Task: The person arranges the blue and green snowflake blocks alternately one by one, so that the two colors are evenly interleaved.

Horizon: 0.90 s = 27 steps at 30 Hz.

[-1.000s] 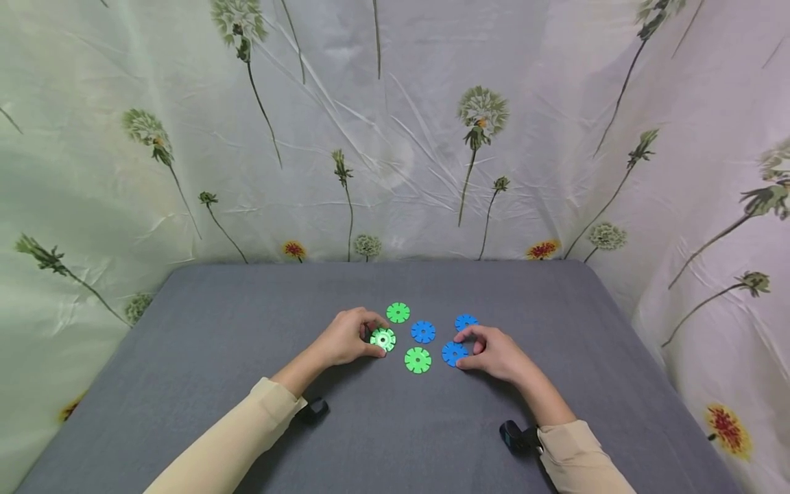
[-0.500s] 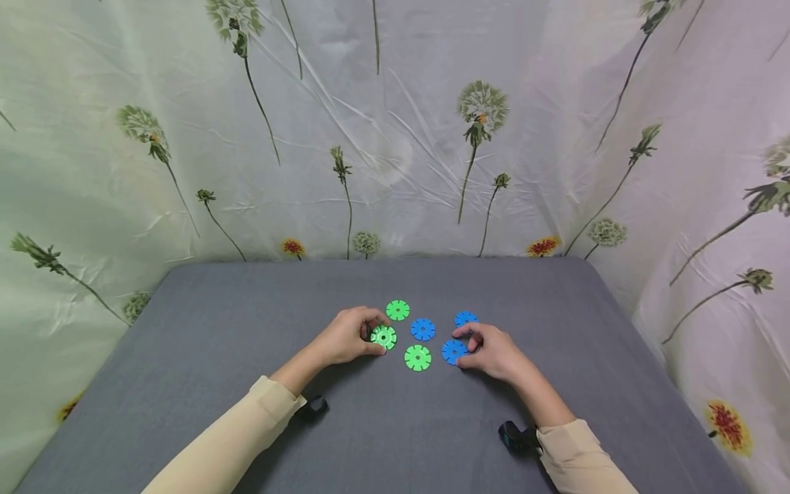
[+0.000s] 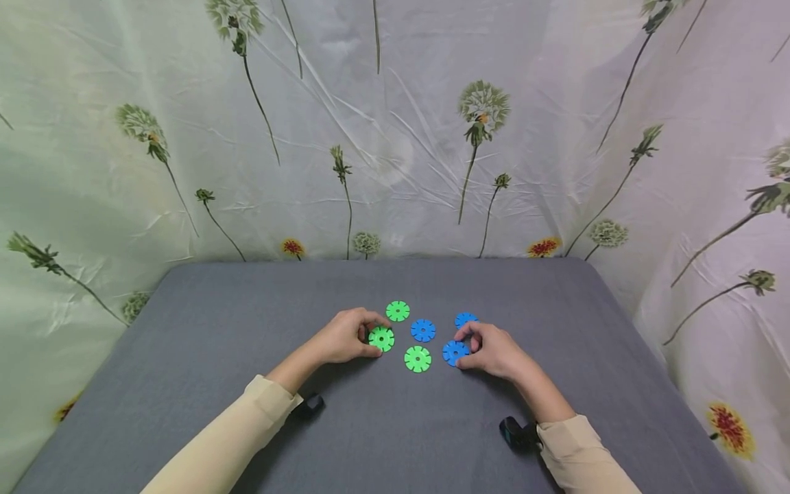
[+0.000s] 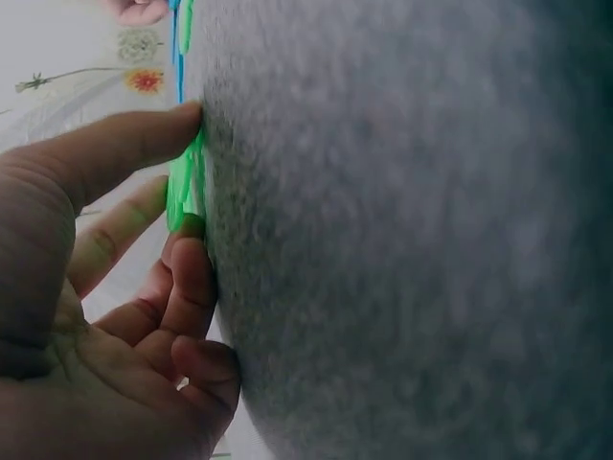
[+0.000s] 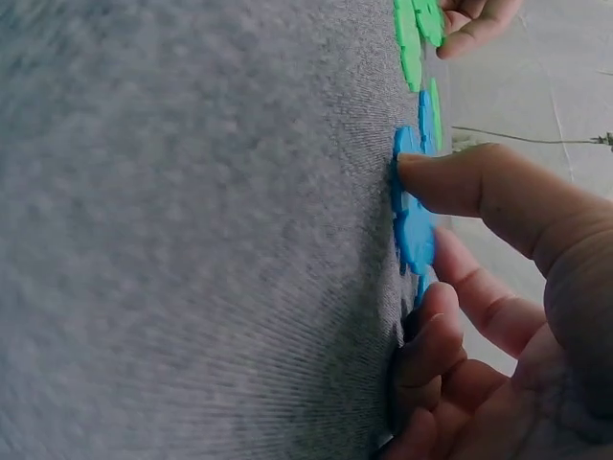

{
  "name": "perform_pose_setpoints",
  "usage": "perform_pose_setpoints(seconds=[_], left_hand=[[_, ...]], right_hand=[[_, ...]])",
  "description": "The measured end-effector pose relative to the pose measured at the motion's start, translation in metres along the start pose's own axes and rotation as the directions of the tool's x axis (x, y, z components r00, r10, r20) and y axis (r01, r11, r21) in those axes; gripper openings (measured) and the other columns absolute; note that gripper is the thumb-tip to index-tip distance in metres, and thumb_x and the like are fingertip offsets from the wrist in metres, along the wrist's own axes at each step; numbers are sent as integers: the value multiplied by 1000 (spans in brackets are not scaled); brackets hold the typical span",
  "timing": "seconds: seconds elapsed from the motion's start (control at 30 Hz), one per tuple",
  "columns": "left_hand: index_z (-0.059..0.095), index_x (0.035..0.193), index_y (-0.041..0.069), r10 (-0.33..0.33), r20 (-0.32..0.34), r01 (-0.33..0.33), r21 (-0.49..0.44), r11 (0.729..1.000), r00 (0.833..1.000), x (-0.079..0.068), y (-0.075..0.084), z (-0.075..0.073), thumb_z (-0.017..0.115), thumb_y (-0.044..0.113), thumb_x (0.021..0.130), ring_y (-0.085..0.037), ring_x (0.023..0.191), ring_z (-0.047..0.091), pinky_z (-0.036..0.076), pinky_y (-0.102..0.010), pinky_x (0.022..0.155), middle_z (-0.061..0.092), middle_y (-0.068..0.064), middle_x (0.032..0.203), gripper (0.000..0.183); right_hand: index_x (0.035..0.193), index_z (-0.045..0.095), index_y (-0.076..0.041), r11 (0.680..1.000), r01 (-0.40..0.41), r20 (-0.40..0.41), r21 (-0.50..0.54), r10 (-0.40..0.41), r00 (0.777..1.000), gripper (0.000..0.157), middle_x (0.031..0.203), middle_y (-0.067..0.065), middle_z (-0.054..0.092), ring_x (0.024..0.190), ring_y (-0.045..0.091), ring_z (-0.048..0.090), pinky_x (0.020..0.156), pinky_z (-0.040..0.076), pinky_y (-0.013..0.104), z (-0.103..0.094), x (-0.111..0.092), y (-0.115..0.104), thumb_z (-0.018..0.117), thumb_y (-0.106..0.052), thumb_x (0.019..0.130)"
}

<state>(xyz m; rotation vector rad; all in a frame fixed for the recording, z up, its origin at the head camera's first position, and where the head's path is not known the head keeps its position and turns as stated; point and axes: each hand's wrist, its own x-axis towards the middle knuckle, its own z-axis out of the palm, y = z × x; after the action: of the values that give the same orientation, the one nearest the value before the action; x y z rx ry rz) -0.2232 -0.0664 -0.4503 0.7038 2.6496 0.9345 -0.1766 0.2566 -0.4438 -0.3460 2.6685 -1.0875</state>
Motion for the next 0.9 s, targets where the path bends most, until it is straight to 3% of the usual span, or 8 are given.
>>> perform_pose_setpoints(seconds=[0.37,0.57,0.9], left_hand=[[79,128,22,14,42,-14,6,1000,999,4,-3,-3,96,20,83,-15,85,56,51,-33,77,67,-2,107,48],[80,122,18,41,30,-41,11,999,999,3,-3,-3,97,21,81,-14,84,54,48,-30,75,64,2,97,44],[79,117,18,10,12,-10,4,1000,1000,0,-10,-11,96,23,82,-13,84,55,48,-30,75,64,2,94,40]], right_hand=[[113,60,-8,1000,-7,-31,-10,6,1000,40,93,4,58,69,13,52,60,44,26,5,-5,1,88,-14,85],[123,64,-5,999,48,-22,22,-47,999,45,93,4,60,68,7,52,60,45,23,1,-6,4,89,-16,87],[134,69,-4,994,72,72,79,-78,994,56,101,6,60,74,7,55,68,48,23,-4,-6,9,92,-20,85]])
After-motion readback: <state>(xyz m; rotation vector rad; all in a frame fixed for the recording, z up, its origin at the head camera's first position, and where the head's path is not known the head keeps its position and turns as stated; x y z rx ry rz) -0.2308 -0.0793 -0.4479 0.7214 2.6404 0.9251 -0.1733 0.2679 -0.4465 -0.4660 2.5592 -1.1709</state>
